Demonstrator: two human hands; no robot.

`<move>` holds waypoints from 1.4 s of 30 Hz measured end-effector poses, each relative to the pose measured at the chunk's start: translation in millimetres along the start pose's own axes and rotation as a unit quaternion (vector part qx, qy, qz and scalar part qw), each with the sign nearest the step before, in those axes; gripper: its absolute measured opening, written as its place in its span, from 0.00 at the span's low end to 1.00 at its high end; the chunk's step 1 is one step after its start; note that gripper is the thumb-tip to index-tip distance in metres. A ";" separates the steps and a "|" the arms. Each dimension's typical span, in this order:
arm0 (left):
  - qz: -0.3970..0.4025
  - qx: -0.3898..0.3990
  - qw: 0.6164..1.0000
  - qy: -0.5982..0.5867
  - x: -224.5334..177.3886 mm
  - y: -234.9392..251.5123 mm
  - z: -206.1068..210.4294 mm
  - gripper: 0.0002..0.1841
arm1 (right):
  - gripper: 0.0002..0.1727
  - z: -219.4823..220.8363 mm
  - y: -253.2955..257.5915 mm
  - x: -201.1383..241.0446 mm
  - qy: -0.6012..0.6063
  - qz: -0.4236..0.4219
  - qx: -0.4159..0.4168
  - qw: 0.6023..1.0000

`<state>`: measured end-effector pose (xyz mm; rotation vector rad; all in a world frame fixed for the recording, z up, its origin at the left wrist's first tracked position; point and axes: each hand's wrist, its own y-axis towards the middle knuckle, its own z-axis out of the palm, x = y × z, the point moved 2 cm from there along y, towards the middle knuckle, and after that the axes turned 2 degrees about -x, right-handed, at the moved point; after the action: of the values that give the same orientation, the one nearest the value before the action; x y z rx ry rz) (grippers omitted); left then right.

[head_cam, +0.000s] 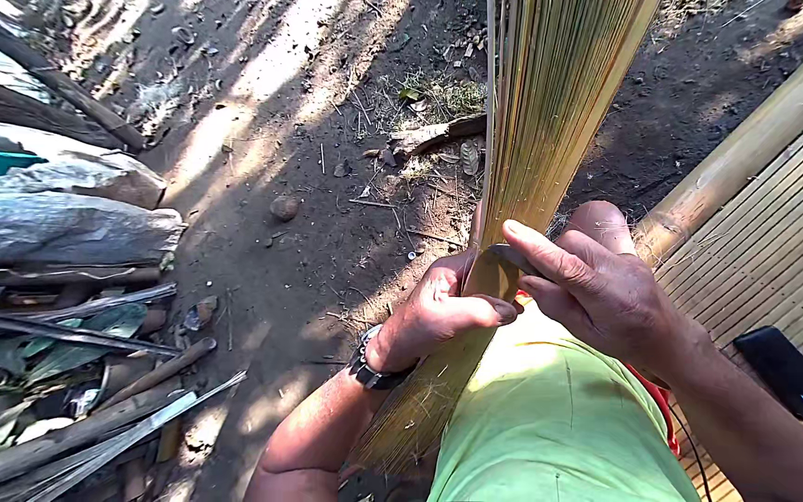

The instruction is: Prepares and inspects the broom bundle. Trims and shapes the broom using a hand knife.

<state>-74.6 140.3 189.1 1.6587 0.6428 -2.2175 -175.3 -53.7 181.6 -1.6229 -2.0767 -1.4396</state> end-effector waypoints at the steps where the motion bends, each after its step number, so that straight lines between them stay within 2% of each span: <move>1: 0.001 0.007 1.000 -0.005 -0.3 0.3 0.0 0.17 | 0.31 0.0 0.6 -0.2 0.002 0.001 -0.001 1.000; 3: 0.006 0.012 1.000 -0.005 0.5 0.3 -0.8 0.16 | 0.30 1.6 -0.3 0.3 0.006 -0.006 -0.005 1.000; 6: 0.009 0.013 1.000 -0.006 4.5 -2.7 -7.4 0.11 | 0.27 8.7 -10.0 4.2 0.025 -0.034 0.014 0.999; 8: 0.004 0.043 0.998 -0.051 3.4 -2.7 -12.6 0.09 | 0.24 10.9 -19.9 4.1 0.053 -0.041 0.035 0.997; 10: -0.008 0.079 0.990 -0.114 0.4 -0.4 -20.5 0.12 | 0.24 7.8 -28.0 2.9 0.063 -0.029 0.030 0.997; 13: -0.028 0.093 0.980 -0.173 -7.0 4.1 -29.4 0.14 | 0.28 -4.9 -33.8 0.8 0.055 0.009 -0.015 0.998; 16: -0.054 0.114 0.962 -0.244 -13.0 12.0 -33.6 0.22 | 0.36 -12.8 -35.5 -6.5 0.044 0.039 -0.055 0.997; 19: -0.058 0.107 0.965 -0.232 -26.2 18.8 -31.4 0.26 | 0.41 -15.8 -34.0 -13.2 0.058 0.074 -0.081 0.992; 26: -0.068 0.128 0.951 -0.275 -32.3 23.6 -31.1 0.30 | 0.45 -21.3 -17.3 -20.2 0.133 0.083 -0.116 0.981; 35: -0.095 0.129 0.943 -0.291 -39.5 25.1 -37.8 0.32 | 0.40 -20.3 6.5 -14.9 0.198 0.026 -0.125 0.972; 42: -0.058 0.065 0.964 -0.253 -35.9 13.9 -34.5 0.24 | 0.31 -21.4 19.3 -13.8 0.174 -0.006 -0.113 0.978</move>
<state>-29.0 145.2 212.9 1.0460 0.4721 -2.6694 -163.0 -79.5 195.8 -1.3052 -1.7855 -1.8659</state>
